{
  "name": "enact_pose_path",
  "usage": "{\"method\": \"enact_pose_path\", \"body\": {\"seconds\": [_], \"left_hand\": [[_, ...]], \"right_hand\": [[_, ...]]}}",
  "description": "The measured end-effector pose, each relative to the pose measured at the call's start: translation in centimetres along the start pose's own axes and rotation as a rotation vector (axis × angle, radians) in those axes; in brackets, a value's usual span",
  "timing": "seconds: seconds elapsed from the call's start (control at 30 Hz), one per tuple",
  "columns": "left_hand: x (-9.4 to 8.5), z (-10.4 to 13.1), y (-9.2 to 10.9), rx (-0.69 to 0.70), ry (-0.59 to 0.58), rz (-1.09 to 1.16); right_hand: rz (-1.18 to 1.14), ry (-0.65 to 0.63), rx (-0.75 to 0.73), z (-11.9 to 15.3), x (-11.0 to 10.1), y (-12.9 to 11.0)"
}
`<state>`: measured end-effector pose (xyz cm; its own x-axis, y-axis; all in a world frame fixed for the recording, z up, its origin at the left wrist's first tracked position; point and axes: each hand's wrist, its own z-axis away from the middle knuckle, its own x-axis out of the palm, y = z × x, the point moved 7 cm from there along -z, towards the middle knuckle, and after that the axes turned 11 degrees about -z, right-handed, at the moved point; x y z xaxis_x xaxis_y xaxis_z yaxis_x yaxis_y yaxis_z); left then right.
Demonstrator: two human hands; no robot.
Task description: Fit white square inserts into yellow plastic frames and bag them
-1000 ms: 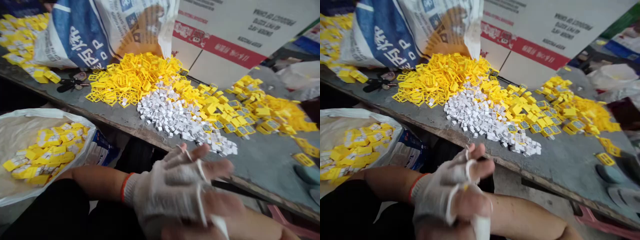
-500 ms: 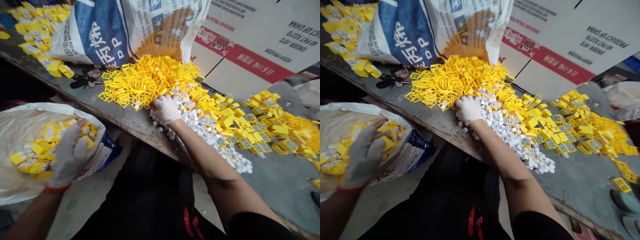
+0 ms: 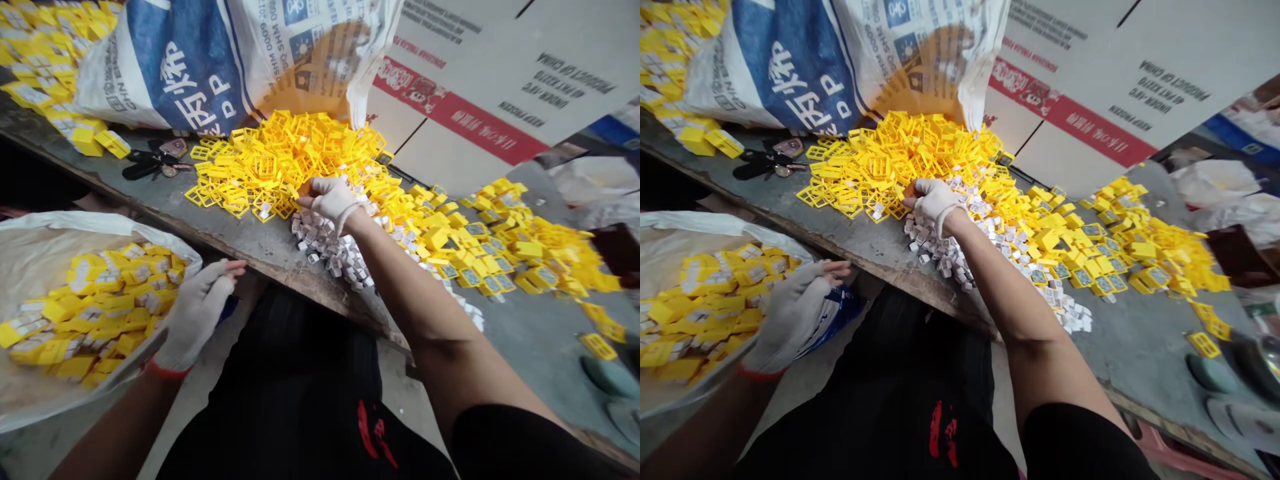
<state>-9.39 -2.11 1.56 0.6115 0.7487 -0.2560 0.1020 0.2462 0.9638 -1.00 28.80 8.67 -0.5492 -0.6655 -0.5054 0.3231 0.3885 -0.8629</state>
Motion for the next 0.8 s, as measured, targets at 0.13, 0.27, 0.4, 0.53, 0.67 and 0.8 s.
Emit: {"method": "enact_pose_path", "body": {"seconds": [0.13, 0.27, 0.4, 0.53, 0.67, 0.8], "left_hand": [[8.1, -0.7, 2.1, -0.109, -0.278, 0.250], [12.3, 1.7, 2.8, -0.270, -0.457, 0.402], [14.6, 4.8, 1.7, -0.382, -0.649, 0.350], [17.4, 7.6, 1.1, -0.433, -0.914, 0.242], [19.2, 9.0, 1.5, -0.473, -0.959, 0.242], [19.9, 9.0, 1.4, -0.497, -0.905, 0.263]], "right_hand": [[-0.610, -0.164, -0.007, 7.4, -0.7, 0.3], [-0.951, -0.216, 0.138, 17.0, 0.9, 3.4], [-1.121, -0.113, 0.233, 23.9, 3.3, 7.6], [-1.038, -0.054, 0.258, 28.8, 2.4, 10.9], [-0.320, 0.420, 0.220, 34.0, -7.3, 14.7], [0.264, 0.731, 0.328, 37.2, -14.8, 17.6]]}}
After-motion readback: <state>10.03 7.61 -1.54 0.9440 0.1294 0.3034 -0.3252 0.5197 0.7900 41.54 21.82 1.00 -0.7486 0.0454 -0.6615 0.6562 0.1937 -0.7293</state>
